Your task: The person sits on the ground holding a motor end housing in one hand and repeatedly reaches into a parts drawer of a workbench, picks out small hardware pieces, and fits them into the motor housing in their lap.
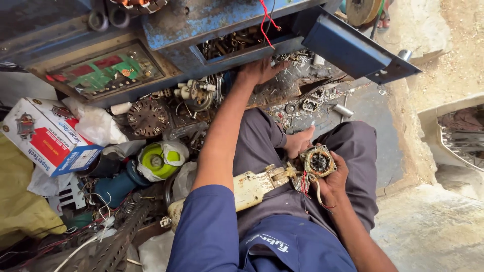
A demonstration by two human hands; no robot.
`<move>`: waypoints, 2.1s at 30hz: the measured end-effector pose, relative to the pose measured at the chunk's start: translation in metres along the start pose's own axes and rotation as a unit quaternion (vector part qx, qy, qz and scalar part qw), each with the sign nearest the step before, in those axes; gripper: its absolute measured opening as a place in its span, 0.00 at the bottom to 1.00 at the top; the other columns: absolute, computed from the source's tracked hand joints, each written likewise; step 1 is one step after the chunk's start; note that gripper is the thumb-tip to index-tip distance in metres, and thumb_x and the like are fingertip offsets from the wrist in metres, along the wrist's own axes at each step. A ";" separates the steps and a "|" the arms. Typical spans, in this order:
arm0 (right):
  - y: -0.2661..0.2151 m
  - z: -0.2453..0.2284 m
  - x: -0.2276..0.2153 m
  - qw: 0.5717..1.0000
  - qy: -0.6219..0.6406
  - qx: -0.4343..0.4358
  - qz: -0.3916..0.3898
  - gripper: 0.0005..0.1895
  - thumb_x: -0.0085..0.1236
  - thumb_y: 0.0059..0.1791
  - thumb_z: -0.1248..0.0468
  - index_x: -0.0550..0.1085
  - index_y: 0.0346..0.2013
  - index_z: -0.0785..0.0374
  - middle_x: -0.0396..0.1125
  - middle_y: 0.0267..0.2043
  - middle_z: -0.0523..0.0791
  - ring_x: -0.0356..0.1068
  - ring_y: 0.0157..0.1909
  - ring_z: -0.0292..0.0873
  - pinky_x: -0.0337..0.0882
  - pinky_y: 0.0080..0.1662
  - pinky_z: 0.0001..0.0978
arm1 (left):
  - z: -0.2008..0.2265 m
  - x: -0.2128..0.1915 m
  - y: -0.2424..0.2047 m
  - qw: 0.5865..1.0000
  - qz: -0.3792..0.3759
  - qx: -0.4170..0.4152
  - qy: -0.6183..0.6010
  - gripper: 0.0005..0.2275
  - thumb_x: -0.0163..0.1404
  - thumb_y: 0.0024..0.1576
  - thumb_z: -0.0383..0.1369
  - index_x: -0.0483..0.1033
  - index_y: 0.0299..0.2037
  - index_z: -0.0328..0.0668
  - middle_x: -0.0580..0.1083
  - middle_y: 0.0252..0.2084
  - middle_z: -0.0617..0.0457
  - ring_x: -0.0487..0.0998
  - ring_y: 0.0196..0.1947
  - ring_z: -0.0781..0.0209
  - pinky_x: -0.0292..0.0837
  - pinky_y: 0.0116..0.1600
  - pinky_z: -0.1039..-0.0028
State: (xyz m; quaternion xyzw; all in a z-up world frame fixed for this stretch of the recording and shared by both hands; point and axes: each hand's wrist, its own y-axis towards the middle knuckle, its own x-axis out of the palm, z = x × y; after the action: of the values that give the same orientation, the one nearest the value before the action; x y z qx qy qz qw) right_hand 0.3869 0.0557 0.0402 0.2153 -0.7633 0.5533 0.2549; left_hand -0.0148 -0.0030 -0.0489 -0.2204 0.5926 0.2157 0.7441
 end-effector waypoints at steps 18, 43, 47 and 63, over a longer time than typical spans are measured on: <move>0.014 -0.004 -0.029 1.000 0.016 -0.002 -0.016 0.19 0.53 0.52 0.54 0.76 0.48 0.66 0.74 0.48 0.52 0.75 0.50 0.52 0.75 0.57 0.51 | -0.031 0.032 -0.006 0.998 -0.054 -0.024 0.007 0.44 0.27 0.62 0.72 0.43 0.78 0.46 0.50 0.80 0.35 0.49 0.80 0.39 0.41 0.81 0.53; 0.013 0.000 -0.026 0.999 0.001 0.001 -0.051 0.18 0.54 0.52 0.56 0.75 0.49 0.67 0.74 0.50 0.53 0.75 0.52 0.54 0.74 0.60 0.52 | -0.021 -0.059 -0.129 0.934 0.240 0.106 -0.244 0.20 0.40 0.58 0.14 0.75 0.59 0.32 0.75 0.59 0.36 0.79 0.57 0.40 0.78 0.62 0.60; -0.001 0.002 -0.006 1.000 -0.003 0.000 -0.028 0.20 0.54 0.49 0.56 0.77 0.49 0.67 0.75 0.48 0.54 0.75 0.50 0.55 0.75 0.57 0.53 | -0.023 -0.042 -0.133 0.925 0.285 0.030 -0.248 0.12 0.45 0.62 0.19 0.78 0.53 0.32 0.78 0.53 0.39 0.82 0.53 0.44 0.80 0.56 0.63; 0.003 -0.002 -0.012 1.000 0.012 0.004 -0.029 0.21 0.55 0.50 0.57 0.76 0.51 0.69 0.74 0.53 0.55 0.74 0.54 0.54 0.73 0.62 0.50 | 0.015 -0.086 -0.151 0.997 -0.023 -0.001 0.074 0.28 0.43 0.65 0.45 0.63 0.67 0.28 0.56 0.75 0.33 0.56 0.73 0.34 0.44 0.77 0.50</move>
State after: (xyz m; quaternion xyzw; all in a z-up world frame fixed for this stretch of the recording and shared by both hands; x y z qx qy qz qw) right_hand 0.3948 0.0589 0.0306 0.2320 -0.7512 0.5515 0.2788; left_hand 0.0674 -0.1220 0.0494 -0.2500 0.6409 0.1824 0.7024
